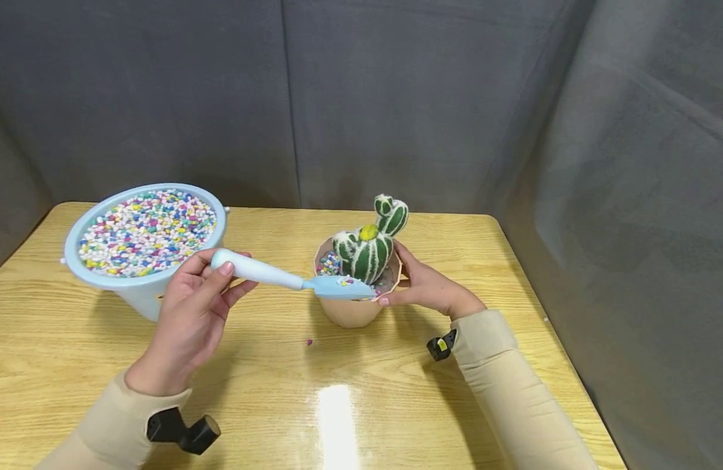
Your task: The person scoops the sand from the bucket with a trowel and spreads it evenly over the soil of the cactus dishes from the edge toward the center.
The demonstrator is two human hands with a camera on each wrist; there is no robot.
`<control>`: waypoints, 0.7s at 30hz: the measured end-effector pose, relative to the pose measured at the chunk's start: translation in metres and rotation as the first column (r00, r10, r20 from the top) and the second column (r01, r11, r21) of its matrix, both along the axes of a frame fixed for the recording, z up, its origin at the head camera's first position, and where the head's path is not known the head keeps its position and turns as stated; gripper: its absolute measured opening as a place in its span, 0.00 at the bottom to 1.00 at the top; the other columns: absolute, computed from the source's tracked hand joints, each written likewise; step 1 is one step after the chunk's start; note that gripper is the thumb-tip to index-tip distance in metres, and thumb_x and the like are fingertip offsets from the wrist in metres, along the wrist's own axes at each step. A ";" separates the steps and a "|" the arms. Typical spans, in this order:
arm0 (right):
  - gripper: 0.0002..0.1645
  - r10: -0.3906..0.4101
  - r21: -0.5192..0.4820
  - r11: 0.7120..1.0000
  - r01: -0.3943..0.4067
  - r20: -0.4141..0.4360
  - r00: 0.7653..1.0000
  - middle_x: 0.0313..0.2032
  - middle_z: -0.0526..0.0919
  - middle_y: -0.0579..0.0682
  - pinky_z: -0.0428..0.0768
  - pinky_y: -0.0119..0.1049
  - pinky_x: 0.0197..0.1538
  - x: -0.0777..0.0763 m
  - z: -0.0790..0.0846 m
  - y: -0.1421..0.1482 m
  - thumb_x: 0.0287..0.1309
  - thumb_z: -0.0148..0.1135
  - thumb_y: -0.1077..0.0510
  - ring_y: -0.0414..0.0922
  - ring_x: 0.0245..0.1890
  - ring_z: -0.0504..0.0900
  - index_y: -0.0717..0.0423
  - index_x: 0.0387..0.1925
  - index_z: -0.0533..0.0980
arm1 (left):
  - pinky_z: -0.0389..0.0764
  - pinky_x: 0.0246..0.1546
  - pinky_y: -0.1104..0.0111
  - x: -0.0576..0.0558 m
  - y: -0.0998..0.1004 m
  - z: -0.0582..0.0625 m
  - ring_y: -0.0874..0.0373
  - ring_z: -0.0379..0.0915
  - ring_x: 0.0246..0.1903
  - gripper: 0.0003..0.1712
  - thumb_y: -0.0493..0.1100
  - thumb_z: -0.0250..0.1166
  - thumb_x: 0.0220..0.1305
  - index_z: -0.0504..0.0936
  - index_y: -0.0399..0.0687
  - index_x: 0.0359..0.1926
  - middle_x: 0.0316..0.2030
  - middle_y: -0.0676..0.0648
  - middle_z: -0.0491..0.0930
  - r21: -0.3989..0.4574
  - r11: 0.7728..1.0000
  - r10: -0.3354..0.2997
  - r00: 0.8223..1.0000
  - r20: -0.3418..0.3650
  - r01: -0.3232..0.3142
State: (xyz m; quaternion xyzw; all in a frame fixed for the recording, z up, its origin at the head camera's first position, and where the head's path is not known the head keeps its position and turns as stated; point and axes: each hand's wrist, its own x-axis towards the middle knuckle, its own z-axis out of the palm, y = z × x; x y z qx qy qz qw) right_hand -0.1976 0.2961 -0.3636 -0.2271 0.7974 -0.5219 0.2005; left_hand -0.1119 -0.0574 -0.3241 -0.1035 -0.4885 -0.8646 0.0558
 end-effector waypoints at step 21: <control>0.62 0.075 -0.028 0.997 -0.074 0.051 0.996 0.80 0.43 0.61 0.77 0.32 0.63 0.001 0.004 0.004 0.68 0.66 0.63 0.62 0.75 0.56 0.49 0.83 0.31 | 0.87 0.50 0.65 -0.005 0.019 0.004 0.59 0.82 0.43 0.06 0.25 0.54 0.75 0.74 0.36 0.46 0.39 0.49 0.83 -0.060 0.998 0.009 0.998 0.068 -0.005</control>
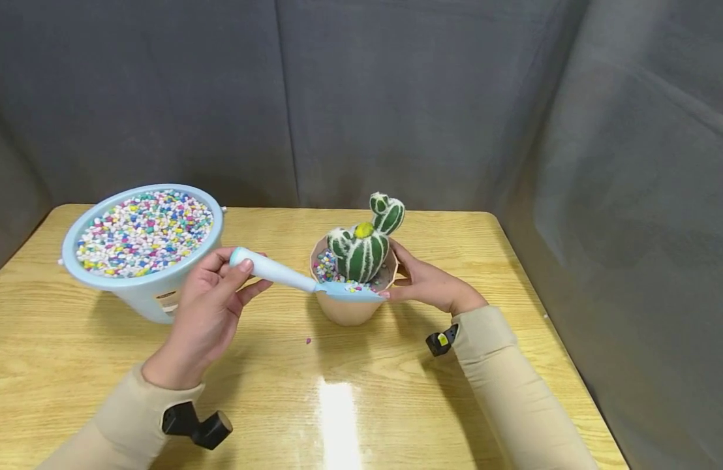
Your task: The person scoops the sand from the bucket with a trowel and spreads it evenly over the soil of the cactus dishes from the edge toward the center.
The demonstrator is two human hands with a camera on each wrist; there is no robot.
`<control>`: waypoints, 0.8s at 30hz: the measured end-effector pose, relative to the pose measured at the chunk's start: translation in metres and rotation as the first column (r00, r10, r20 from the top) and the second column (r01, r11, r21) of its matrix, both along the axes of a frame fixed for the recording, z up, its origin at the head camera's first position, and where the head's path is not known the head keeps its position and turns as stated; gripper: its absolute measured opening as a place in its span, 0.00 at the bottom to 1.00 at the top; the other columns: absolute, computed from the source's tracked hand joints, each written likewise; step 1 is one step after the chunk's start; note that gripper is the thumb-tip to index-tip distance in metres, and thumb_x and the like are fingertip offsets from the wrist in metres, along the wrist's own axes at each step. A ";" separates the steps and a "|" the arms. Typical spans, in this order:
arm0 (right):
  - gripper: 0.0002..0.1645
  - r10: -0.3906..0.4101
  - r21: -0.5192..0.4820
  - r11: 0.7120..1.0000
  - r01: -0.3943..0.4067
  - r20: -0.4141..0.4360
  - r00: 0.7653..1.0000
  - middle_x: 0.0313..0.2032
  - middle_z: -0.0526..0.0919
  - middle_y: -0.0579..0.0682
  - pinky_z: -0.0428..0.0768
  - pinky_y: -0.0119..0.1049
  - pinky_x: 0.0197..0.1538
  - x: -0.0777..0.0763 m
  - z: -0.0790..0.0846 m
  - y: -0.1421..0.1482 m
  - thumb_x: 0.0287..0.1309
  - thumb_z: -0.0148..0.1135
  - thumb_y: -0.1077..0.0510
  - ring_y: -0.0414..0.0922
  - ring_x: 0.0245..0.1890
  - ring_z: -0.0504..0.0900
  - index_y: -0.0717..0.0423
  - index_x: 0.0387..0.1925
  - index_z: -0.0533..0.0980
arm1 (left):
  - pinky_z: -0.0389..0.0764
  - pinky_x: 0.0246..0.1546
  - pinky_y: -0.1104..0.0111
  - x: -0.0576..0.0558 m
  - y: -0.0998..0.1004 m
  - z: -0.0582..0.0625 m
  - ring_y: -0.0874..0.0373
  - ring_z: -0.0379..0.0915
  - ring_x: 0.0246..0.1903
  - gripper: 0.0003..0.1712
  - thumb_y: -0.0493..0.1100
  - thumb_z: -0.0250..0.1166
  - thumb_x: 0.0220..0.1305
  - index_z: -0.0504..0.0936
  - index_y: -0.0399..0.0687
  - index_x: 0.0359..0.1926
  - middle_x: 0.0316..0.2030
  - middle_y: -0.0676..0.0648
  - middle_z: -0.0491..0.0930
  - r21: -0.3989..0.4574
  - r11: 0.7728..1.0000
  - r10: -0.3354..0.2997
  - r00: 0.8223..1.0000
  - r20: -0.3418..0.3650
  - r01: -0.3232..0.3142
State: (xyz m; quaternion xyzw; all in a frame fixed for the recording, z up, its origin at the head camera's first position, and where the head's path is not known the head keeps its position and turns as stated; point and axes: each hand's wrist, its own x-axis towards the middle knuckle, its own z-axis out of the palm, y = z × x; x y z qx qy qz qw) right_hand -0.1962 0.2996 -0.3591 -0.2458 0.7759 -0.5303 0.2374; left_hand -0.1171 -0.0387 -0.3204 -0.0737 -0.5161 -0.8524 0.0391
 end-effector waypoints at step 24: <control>0.61 -0.050 0.067 0.996 0.051 -0.018 0.999 0.81 0.41 0.58 0.64 0.54 0.74 0.007 0.004 0.001 0.68 0.68 0.62 0.59 0.79 0.49 0.53 0.82 0.33 | 0.88 0.46 0.67 -0.007 0.007 -0.008 0.61 0.81 0.41 0.07 0.28 0.52 0.77 0.66 0.41 0.40 0.37 0.50 0.78 0.061 0.998 0.028 0.998 0.063 -0.032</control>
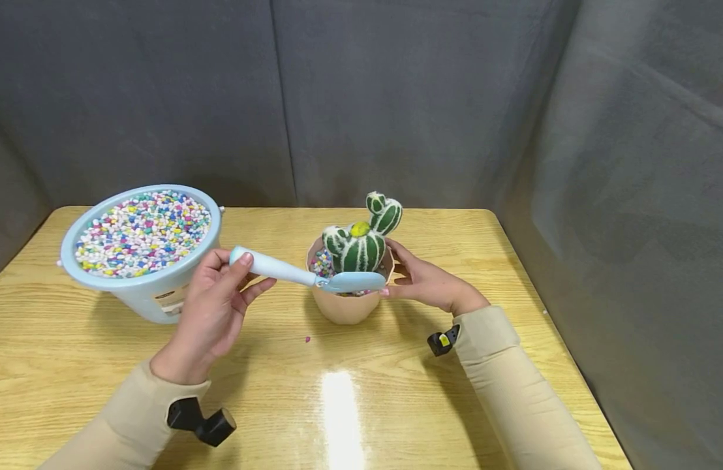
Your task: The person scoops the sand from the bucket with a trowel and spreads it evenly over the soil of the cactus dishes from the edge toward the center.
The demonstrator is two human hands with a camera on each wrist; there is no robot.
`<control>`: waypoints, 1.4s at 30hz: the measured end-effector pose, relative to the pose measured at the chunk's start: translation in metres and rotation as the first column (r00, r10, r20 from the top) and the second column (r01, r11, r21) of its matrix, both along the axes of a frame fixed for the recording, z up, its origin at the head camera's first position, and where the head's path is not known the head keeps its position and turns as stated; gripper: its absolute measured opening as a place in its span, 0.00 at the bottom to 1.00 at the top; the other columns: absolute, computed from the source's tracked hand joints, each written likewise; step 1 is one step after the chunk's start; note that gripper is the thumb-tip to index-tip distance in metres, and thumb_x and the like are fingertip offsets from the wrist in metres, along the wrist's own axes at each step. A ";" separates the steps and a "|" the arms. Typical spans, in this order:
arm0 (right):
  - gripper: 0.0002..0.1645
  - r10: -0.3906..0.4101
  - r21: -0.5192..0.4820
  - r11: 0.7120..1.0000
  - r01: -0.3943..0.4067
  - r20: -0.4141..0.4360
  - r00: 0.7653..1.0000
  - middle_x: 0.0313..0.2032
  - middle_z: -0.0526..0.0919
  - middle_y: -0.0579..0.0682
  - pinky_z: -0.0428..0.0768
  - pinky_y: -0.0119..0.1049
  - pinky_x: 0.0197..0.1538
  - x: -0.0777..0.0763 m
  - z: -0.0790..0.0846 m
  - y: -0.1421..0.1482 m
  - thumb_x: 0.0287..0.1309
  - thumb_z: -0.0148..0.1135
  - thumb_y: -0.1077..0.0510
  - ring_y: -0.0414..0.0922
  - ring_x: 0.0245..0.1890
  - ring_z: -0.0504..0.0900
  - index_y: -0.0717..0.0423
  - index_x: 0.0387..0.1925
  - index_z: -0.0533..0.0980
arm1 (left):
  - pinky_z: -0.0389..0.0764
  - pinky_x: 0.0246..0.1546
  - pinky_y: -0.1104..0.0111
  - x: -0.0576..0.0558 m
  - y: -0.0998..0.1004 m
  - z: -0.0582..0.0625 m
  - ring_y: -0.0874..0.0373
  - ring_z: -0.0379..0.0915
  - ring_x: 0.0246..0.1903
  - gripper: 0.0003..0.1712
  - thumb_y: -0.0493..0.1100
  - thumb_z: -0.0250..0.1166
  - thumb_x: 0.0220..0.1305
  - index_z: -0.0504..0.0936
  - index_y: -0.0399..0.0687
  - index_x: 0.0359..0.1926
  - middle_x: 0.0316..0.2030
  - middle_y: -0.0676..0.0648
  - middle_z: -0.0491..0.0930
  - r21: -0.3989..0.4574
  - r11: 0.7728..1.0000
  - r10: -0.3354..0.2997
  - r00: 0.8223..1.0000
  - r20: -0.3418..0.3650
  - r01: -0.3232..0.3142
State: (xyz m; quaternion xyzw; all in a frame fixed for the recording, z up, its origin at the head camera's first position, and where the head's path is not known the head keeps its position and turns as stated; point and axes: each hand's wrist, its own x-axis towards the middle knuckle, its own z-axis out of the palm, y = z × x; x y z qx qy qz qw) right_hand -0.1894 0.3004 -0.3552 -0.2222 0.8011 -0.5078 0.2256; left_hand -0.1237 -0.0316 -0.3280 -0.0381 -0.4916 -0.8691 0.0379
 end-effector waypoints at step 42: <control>0.68 -0.196 -0.012 0.980 0.197 -0.144 0.970 0.78 0.52 0.61 0.64 0.58 0.75 0.009 -0.015 -0.030 0.56 0.75 0.57 0.61 0.75 0.58 0.52 0.83 0.37 | 0.87 0.49 0.65 0.004 -0.013 0.002 0.60 0.81 0.43 0.06 0.27 0.52 0.76 0.70 0.40 0.47 0.40 0.49 0.80 0.007 0.999 0.050 0.996 -0.077 -0.050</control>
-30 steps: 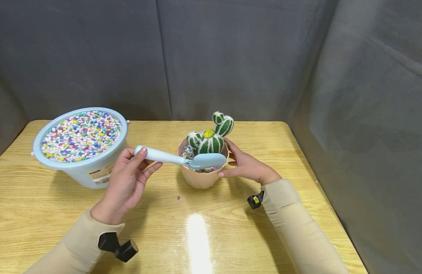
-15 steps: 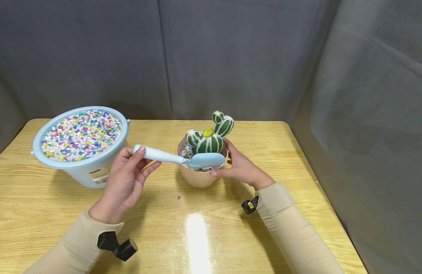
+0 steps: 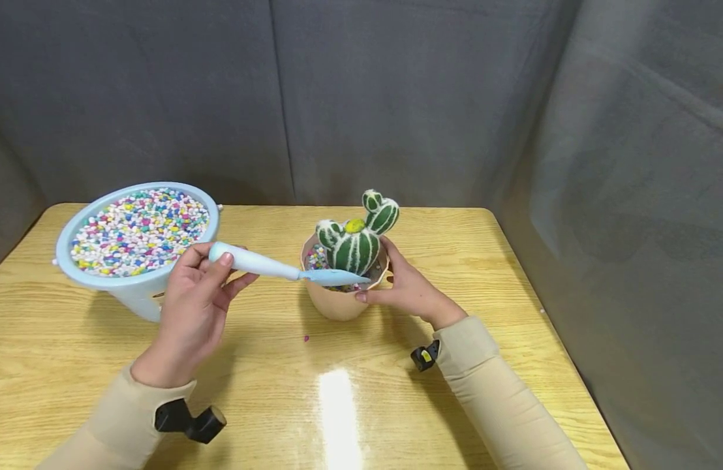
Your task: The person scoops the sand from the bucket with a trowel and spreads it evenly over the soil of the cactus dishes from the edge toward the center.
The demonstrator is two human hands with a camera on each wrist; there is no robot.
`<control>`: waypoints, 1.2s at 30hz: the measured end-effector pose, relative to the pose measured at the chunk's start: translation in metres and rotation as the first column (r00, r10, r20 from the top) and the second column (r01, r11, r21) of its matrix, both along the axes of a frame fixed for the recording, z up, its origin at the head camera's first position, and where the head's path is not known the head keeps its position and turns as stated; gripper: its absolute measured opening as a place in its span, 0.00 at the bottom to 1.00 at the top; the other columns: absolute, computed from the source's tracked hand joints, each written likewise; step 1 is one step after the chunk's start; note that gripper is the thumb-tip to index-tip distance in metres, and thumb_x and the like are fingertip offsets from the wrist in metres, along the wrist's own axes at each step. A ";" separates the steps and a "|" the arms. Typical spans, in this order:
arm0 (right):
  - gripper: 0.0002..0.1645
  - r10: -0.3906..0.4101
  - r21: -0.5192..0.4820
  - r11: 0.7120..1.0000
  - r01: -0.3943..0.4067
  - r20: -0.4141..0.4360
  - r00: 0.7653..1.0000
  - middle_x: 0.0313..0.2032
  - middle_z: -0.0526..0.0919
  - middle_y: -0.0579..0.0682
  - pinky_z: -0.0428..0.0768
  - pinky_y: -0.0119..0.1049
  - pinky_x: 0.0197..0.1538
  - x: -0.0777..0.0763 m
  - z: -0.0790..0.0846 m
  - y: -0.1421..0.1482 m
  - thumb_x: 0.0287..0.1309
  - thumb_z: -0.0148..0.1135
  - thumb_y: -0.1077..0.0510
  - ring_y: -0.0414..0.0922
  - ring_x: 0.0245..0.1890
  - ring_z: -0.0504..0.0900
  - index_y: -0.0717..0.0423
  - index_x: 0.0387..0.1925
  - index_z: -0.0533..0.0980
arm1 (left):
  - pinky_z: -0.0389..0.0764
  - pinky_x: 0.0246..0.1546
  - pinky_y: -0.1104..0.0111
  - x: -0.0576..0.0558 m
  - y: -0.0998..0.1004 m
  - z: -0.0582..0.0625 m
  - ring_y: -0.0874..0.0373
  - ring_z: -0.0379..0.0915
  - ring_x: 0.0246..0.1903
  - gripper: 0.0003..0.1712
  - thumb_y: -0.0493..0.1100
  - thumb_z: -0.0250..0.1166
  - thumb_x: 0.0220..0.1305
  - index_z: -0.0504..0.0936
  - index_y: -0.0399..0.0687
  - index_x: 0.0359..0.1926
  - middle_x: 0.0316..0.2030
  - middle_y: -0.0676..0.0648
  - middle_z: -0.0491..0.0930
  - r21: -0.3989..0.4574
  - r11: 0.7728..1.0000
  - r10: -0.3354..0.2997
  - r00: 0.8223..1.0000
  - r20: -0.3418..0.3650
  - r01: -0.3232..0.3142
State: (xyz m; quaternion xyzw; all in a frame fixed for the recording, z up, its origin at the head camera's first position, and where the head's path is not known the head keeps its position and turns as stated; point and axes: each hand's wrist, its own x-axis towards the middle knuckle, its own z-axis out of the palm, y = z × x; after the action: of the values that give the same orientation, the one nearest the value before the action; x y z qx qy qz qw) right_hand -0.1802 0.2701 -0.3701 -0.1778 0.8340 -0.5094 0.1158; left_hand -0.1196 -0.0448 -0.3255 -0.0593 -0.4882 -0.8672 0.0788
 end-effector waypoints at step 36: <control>0.66 -0.132 -0.006 0.991 0.132 -0.089 0.987 0.79 0.50 0.61 0.62 0.62 0.74 -0.008 -0.003 -0.009 0.57 0.76 0.57 0.64 0.73 0.62 0.56 0.82 0.40 | 0.88 0.47 0.65 0.005 -0.034 0.006 0.58 0.84 0.41 0.06 0.26 0.56 0.74 0.73 0.38 0.46 0.41 0.45 0.83 0.081 0.994 0.086 0.992 -0.090 -0.079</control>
State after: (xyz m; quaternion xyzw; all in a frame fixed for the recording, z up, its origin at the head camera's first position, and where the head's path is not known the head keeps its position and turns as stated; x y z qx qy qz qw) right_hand -0.1882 0.2609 -0.3731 -0.1447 0.8481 -0.5077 0.0445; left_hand -0.1144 -0.0784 -0.3196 -0.0763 -0.4521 -0.8776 0.1397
